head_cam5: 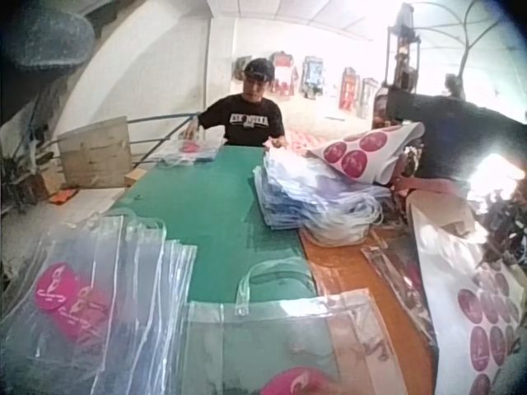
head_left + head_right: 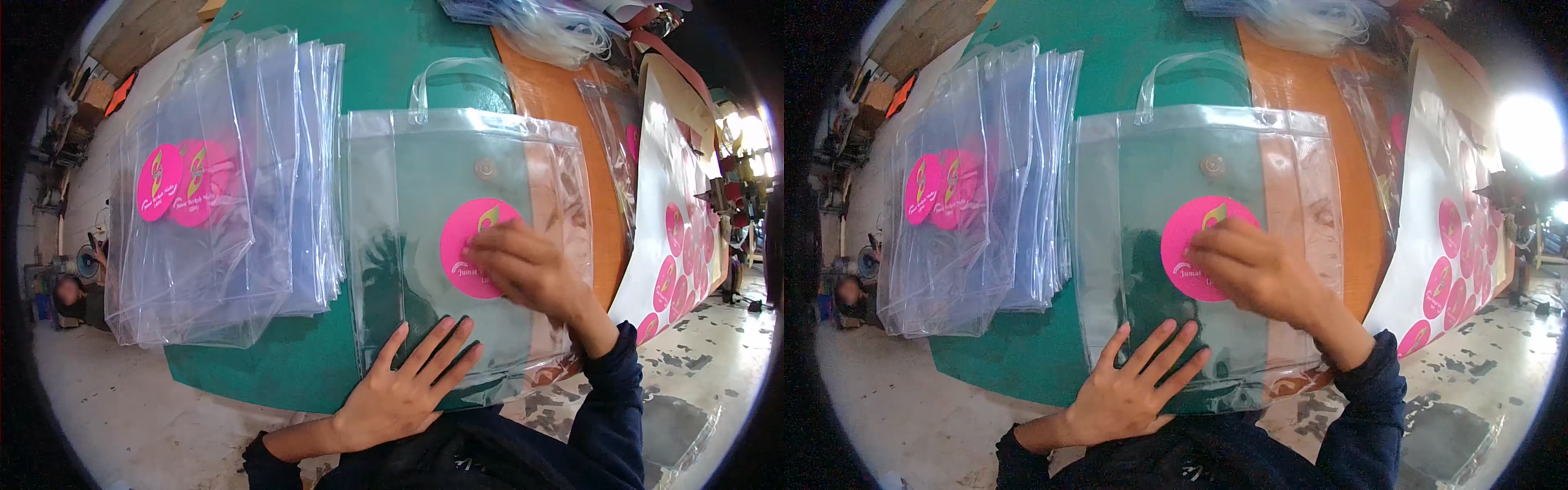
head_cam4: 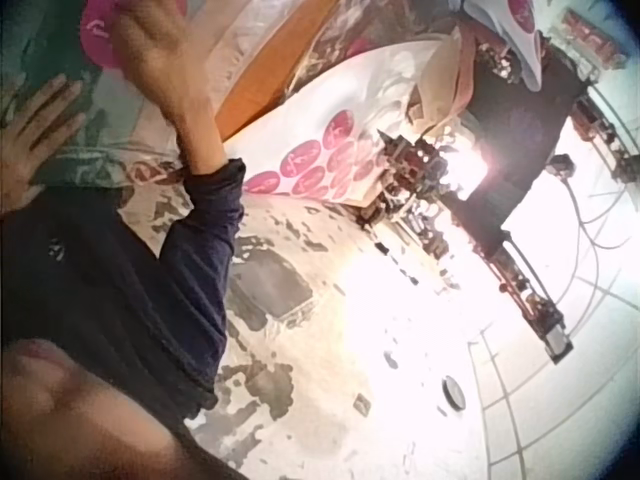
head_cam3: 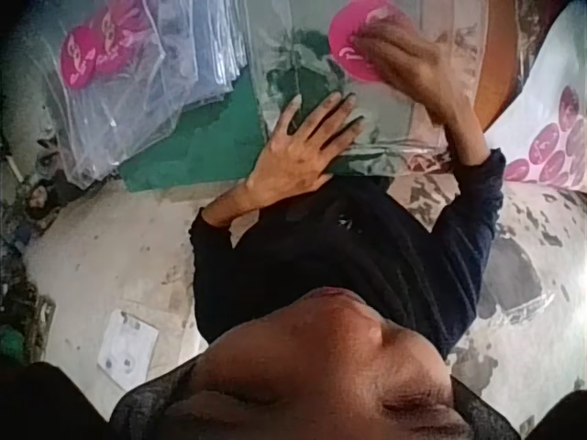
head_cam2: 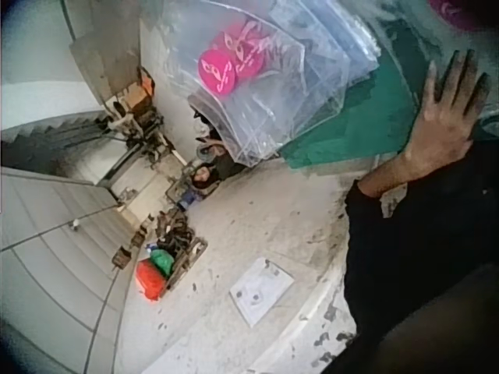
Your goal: The person smooths a sticker onto a transparent plastic bag, sets the bag aside, peels another sticker from a backing sheet, and applies and smooths it onto another transparent plastic bag by hand.
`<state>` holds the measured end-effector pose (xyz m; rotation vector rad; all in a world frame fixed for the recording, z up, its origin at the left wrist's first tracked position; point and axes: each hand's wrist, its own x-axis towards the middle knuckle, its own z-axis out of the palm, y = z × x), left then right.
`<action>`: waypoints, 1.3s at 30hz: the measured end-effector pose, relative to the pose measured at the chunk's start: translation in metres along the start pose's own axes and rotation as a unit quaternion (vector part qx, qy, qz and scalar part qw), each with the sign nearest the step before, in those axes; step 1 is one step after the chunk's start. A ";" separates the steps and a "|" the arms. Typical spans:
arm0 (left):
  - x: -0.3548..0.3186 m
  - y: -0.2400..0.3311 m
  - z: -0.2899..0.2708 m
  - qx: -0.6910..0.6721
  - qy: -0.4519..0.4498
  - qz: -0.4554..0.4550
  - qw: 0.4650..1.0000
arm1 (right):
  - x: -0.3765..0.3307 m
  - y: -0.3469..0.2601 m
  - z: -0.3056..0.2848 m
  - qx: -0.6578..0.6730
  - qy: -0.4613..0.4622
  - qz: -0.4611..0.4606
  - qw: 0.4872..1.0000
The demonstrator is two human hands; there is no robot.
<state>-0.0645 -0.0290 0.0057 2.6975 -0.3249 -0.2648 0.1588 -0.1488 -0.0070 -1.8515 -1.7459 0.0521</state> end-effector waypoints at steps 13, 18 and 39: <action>-0.002 0.003 0.003 0.014 0.014 -0.004 1.000 | 0.003 -0.001 -0.003 0.048 -0.049 -0.049 0.996; -0.001 0.001 0.002 0.012 -0.001 -0.008 1.000 | 0.001 0.002 0.001 -0.029 0.029 0.073 0.996; -0.001 0.001 0.003 0.013 0.012 -0.001 1.000 | 0.005 0.006 -0.001 -0.030 0.063 0.090 0.994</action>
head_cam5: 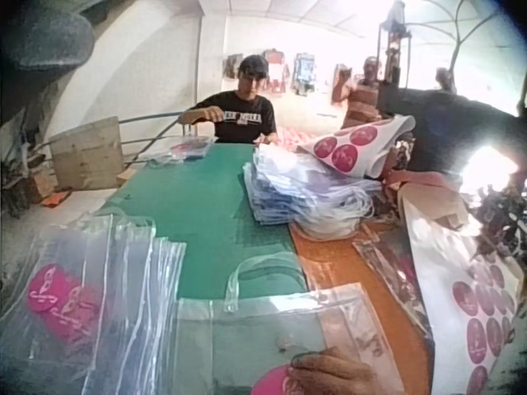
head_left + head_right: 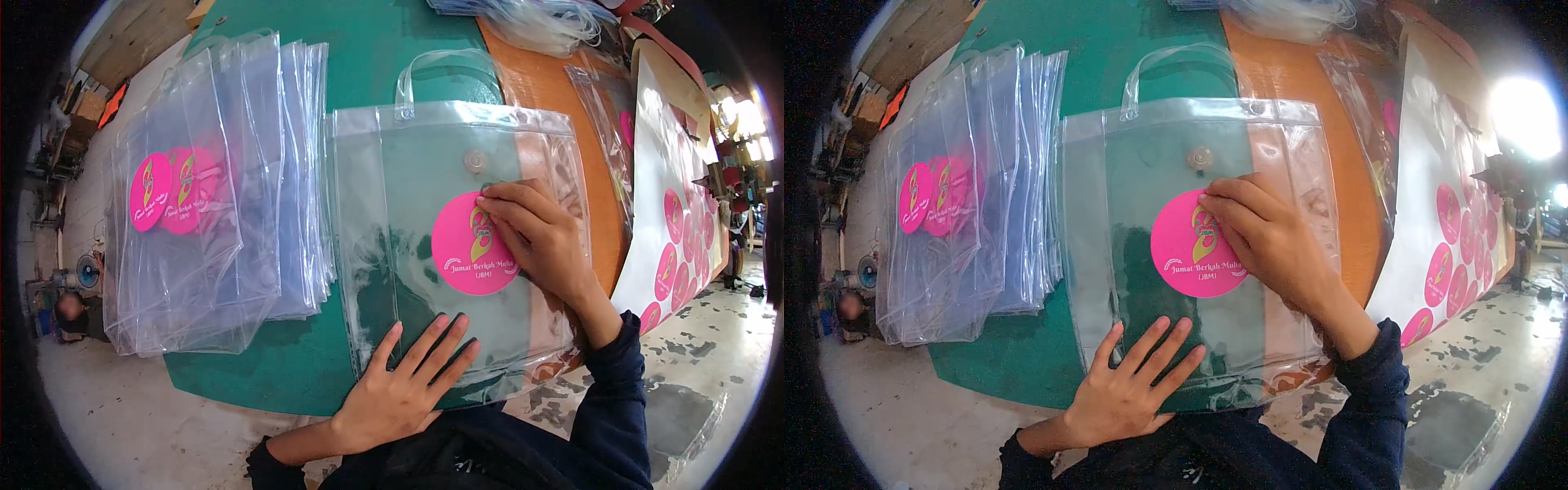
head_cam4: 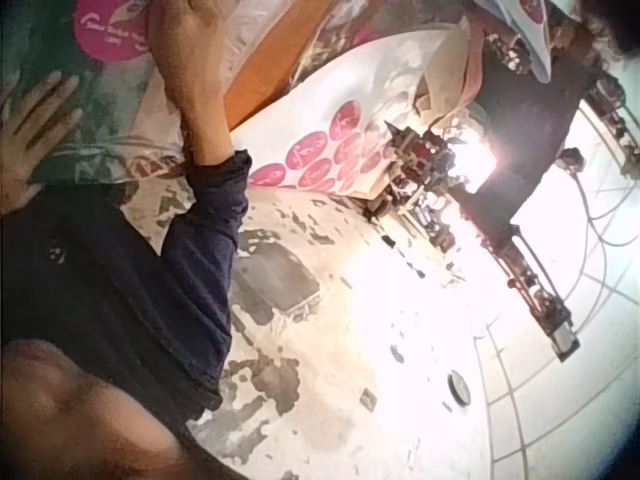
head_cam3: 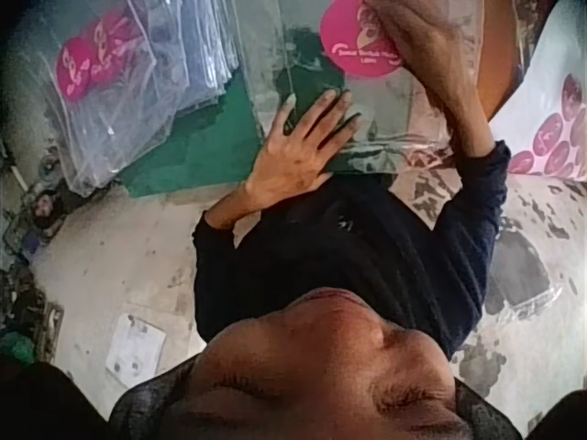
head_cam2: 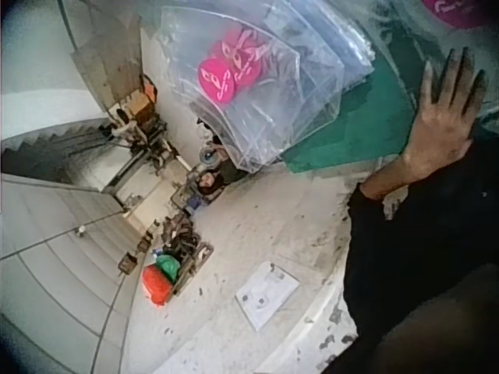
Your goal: The person smooths a sticker onto a transparent plastic bag, sets the bag aside, peels another sticker from a backing sheet, and applies and smooths it onto another transparent plastic bag by hand.
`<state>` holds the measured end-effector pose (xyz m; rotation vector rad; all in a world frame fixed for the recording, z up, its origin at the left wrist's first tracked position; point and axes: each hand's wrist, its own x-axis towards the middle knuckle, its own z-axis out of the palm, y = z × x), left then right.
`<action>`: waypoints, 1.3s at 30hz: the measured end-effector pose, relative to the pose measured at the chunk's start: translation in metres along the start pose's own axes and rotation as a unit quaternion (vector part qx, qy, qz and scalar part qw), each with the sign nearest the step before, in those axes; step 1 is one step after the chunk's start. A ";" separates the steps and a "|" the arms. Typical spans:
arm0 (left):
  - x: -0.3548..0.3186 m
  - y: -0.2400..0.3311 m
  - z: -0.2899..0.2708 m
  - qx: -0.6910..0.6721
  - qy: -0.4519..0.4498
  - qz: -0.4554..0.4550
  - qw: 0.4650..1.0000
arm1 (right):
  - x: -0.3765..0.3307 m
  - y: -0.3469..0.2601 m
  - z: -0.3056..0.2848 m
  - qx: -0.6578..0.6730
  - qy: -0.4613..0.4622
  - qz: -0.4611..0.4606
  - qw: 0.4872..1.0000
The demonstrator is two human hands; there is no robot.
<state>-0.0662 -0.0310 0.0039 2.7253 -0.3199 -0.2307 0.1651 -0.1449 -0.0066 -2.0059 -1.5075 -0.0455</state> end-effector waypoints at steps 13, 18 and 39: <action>0.000 -0.002 -0.001 -0.014 -0.010 0.000 1.000 | 0.002 0.000 0.002 0.003 0.006 0.014 1.000; 0.000 -0.001 -0.001 -0.014 -0.014 0.000 1.000 | 0.001 -0.001 0.002 0.002 0.004 0.012 1.000; -0.001 -0.001 0.001 -0.005 -0.010 0.001 1.000 | 0.002 -0.002 0.003 -0.010 0.006 0.010 1.000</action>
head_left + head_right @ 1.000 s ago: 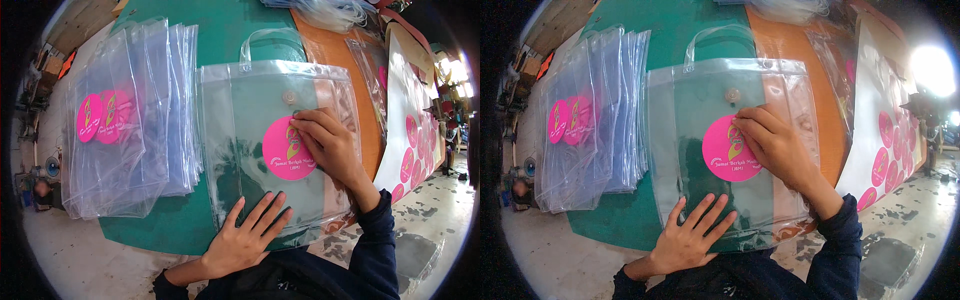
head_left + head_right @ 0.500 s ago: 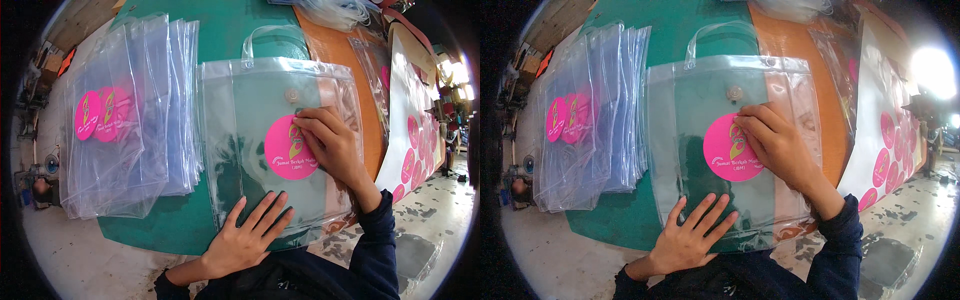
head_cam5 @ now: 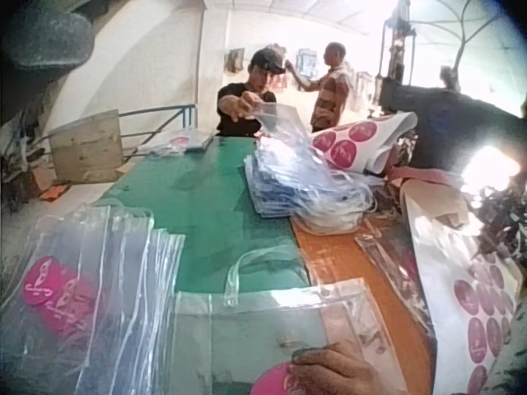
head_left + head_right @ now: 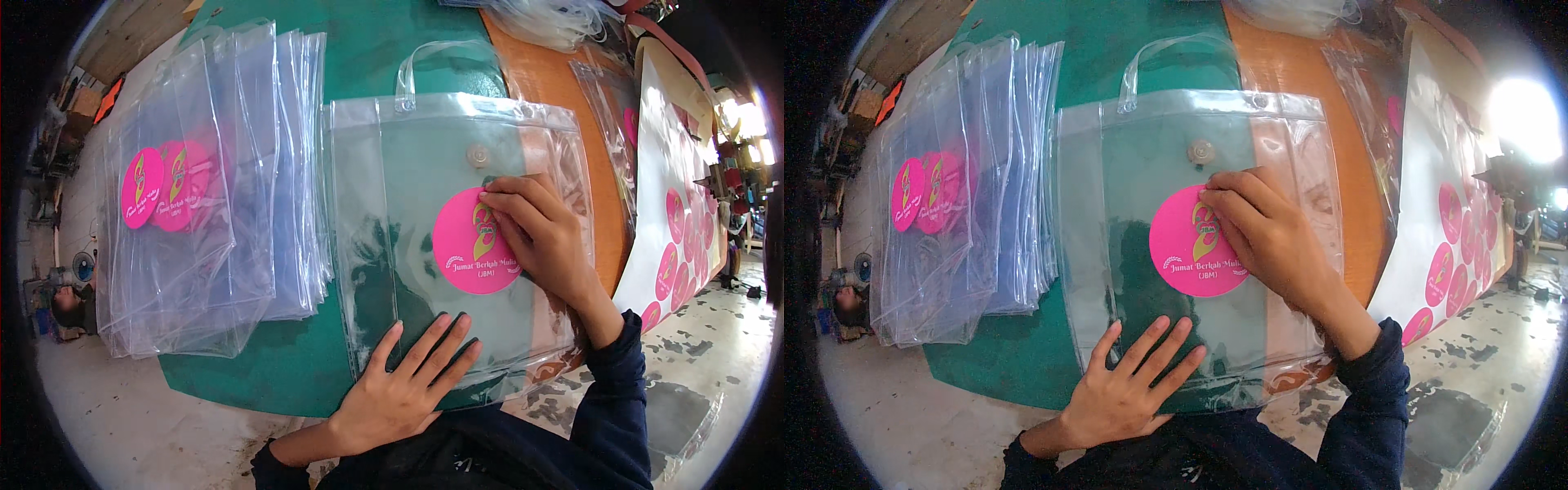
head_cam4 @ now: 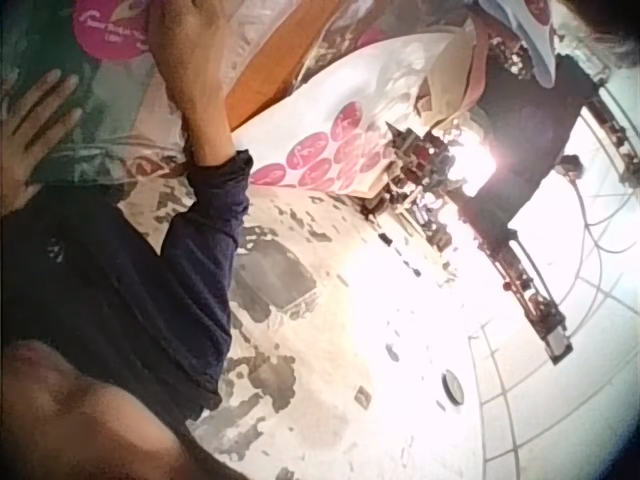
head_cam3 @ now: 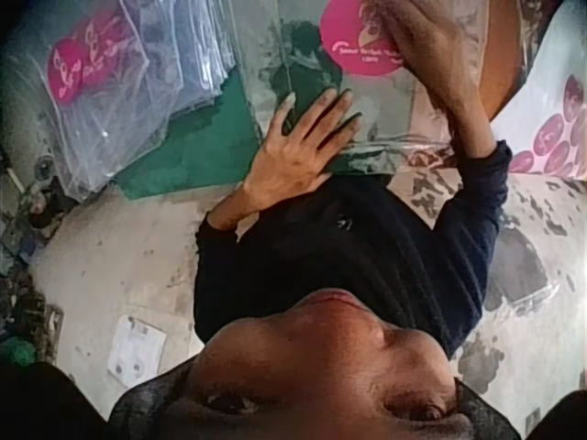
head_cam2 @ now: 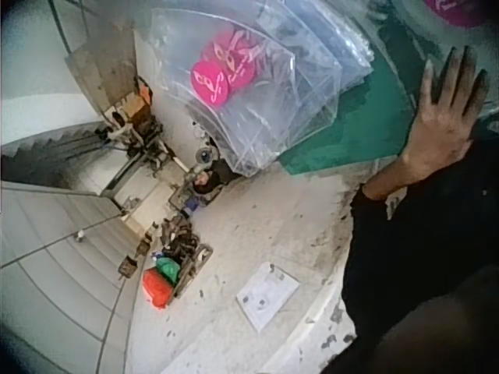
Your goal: The person smooths a sticker onto a transparent plastic bag, sets the bag aside, peels another sticker from a backing sheet, and applies and smooths it onto another transparent plastic bag by hand.
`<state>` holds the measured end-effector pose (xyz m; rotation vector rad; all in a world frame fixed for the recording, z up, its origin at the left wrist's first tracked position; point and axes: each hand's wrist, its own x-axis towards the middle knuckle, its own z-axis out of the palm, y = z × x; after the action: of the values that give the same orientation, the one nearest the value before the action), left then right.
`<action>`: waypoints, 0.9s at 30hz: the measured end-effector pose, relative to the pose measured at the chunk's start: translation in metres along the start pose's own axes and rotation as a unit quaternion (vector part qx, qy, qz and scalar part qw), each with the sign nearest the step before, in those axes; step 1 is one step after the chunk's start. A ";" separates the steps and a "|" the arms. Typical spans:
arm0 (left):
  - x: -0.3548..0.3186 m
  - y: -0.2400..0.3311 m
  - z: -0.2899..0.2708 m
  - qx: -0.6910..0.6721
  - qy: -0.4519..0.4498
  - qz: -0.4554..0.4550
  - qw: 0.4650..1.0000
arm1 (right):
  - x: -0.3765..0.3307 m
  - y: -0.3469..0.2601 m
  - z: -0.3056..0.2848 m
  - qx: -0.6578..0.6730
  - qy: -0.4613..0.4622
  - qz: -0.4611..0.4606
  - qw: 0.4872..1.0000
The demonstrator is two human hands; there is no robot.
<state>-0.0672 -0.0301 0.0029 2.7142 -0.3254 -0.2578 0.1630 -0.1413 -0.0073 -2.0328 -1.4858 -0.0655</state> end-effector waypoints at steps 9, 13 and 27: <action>0.001 -0.001 0.000 -0.010 0.002 0.001 1.000 | -0.001 0.001 -0.001 0.006 -0.008 0.005 1.000; 0.000 -0.001 -0.002 -0.018 -0.002 0.000 1.000 | 0.000 0.000 0.000 0.007 -0.009 0.005 1.000; 0.002 -0.001 0.000 -0.008 0.002 0.001 1.000 | -0.001 0.002 0.000 0.004 0.001 -0.005 1.000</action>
<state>-0.0655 -0.0298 0.0028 2.6974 -0.3238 -0.2521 0.1645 -0.1422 -0.0086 -2.0172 -1.4932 -0.0657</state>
